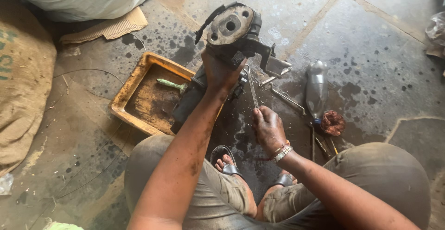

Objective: The person sits on the floor and scrubs a cylindrical mechanical part with a wire brush and a steel wool pad. They rotate the part to clean different sides and rinse it with water from a plastic bottle.

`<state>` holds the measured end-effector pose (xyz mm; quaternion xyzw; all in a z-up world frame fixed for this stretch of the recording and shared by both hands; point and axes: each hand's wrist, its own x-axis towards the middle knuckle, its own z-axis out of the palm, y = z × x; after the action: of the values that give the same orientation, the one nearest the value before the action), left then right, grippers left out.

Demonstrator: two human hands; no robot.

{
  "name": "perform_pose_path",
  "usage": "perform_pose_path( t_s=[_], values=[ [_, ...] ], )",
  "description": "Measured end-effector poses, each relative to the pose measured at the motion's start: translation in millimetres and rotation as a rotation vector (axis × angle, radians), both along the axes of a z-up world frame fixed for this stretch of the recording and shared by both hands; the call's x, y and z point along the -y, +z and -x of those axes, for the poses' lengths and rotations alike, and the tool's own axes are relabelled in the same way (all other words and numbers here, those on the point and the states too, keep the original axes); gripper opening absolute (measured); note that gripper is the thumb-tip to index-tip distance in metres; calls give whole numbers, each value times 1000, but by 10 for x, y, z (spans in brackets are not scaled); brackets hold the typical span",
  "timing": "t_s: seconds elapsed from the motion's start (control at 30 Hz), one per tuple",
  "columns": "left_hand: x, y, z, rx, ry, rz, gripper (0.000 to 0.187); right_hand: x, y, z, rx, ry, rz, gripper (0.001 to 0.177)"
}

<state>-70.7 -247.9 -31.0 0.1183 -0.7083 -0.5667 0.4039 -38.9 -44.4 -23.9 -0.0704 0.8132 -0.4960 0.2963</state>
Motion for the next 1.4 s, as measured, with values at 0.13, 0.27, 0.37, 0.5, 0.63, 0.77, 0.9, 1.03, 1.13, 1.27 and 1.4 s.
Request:
perform_pose_path(
  t_s=[0.13,0.27,0.37,0.5,0.63,0.77,0.9,1.03,1.13,1.27,1.4],
  values=[
    [-32,-23,6,-37,4,39,45,-6,42,25,-12,11,129,35],
    [-52,-61,27,-1,0,-26,38,33,20,11,-16,23,75,36],
    [-71,-121,44,9,13,12,34,57,-35,-34,36,-25,89,35],
    [-132,-226,72,77,70,67,39,129,-131,-162,444,-189,255,29],
    [-136,-283,205,15,-179,-411,52,141,-231,-181,490,-151,334,28],
    [-8,-183,213,-305,-495,-1200,56,84,-197,-15,556,-81,378,27],
    [40,-50,27,-70,5,-54,52,-30,29,341,531,78,161,10],
    [72,183,15,-53,36,-70,43,-175,457,1143,-321,530,-422,18],
    [-120,332,-4,11,-162,-308,40,-335,662,1527,-989,560,-954,7],
    [-482,414,-189,-128,-445,-360,40,-590,716,1607,-1609,439,-491,10],
    [-586,493,-323,111,-619,-336,33,-635,710,1646,-1650,554,-425,15]
  ],
)
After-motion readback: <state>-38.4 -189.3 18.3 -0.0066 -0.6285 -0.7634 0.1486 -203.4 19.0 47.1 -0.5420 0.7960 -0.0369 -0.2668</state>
